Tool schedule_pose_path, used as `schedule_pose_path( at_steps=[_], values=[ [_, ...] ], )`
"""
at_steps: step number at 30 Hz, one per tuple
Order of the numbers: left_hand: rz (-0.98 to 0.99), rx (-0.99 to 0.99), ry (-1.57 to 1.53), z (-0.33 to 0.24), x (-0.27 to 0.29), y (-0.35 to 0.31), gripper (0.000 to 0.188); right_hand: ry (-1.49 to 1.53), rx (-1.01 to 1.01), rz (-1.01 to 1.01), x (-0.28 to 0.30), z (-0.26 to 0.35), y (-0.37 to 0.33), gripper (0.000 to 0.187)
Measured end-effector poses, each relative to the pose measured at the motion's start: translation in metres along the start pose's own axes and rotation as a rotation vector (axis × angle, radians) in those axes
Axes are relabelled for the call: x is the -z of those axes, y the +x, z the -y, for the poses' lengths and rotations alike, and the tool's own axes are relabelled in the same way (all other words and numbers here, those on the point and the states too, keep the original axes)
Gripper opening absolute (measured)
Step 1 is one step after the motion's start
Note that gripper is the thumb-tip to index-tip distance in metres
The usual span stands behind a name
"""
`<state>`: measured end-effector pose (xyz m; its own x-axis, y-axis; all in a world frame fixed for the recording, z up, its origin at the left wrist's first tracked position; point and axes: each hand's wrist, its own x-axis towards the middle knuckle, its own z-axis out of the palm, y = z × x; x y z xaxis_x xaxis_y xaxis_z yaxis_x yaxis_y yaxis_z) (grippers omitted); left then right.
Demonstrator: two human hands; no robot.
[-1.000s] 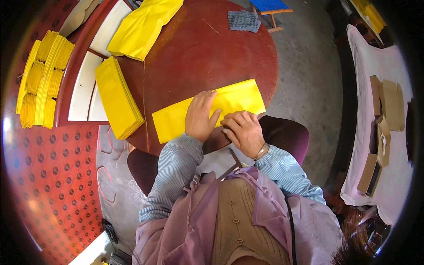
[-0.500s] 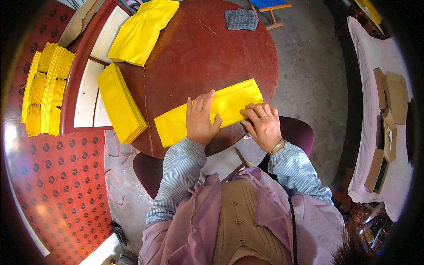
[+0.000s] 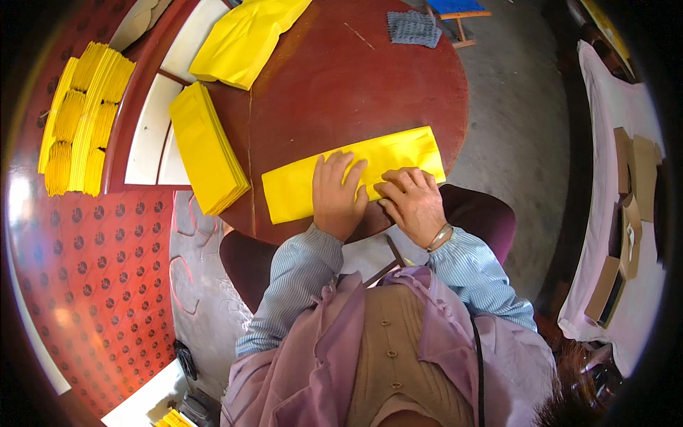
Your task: The person folds yellow fabric pieces on a round table, aligning edges and pressing creases by hand. They stack the folded pieces into a neat pile on the table.
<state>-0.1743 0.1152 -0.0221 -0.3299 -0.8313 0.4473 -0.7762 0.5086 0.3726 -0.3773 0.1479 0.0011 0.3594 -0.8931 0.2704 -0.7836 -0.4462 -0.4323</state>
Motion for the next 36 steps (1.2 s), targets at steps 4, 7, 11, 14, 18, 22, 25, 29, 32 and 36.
schedule_pose_path(
  at_steps=[4, 7, 11, 14, 18, 22, 25, 29, 32, 36],
  values=[
    [0.126, 0.102, 0.005, 0.001, 0.018, -0.035, 0.034, -0.006, -0.001, 0.005, 0.001, -0.001, -0.005, 0.026],
    [0.026, 0.063, 0.035, 0.001, 0.032, -0.055, 0.024, -0.039, -0.004, 0.024, 0.005, 0.001, -0.008, 0.025],
    [0.029, 0.101, 0.030, 0.006, 0.049, -0.070, 0.023, -0.032, 0.001, 0.000, 0.010, 0.002, -0.007, 0.021],
    [0.054, 0.117, -0.015, 0.014, 0.056, -0.074, 0.027, -0.025, 0.002, -0.008, 0.008, 0.006, -0.002, 0.019],
    [0.039, 0.149, -0.106, 0.016, 0.053, -0.071, 0.027, 0.033, 0.040, -0.019, -0.008, 0.018, 0.011, 0.021],
    [-0.026, 0.213, -0.054, 0.017, 0.060, -0.078, 0.029, -0.017, 0.076, 0.019, -0.013, 0.021, 0.016, 0.023],
    [0.031, 0.286, 0.053, 0.024, 0.074, -0.091, 0.024, -0.020, 0.070, 0.036, -0.009, 0.018, 0.013, 0.023],
    [0.020, 0.343, 0.077, 0.029, 0.085, -0.105, 0.020, -0.052, 0.070, 0.032, -0.007, 0.018, 0.008, 0.021],
    [0.037, 0.342, 0.046, 0.030, 0.090, -0.110, 0.022, -0.036, 0.061, 0.014, -0.004, 0.019, 0.005, 0.020],
    [-0.010, 0.298, 0.037, 0.031, 0.089, -0.104, 0.024, -0.036, 0.048, -0.014, 0.000, 0.015, 0.001, 0.019]
  ],
)
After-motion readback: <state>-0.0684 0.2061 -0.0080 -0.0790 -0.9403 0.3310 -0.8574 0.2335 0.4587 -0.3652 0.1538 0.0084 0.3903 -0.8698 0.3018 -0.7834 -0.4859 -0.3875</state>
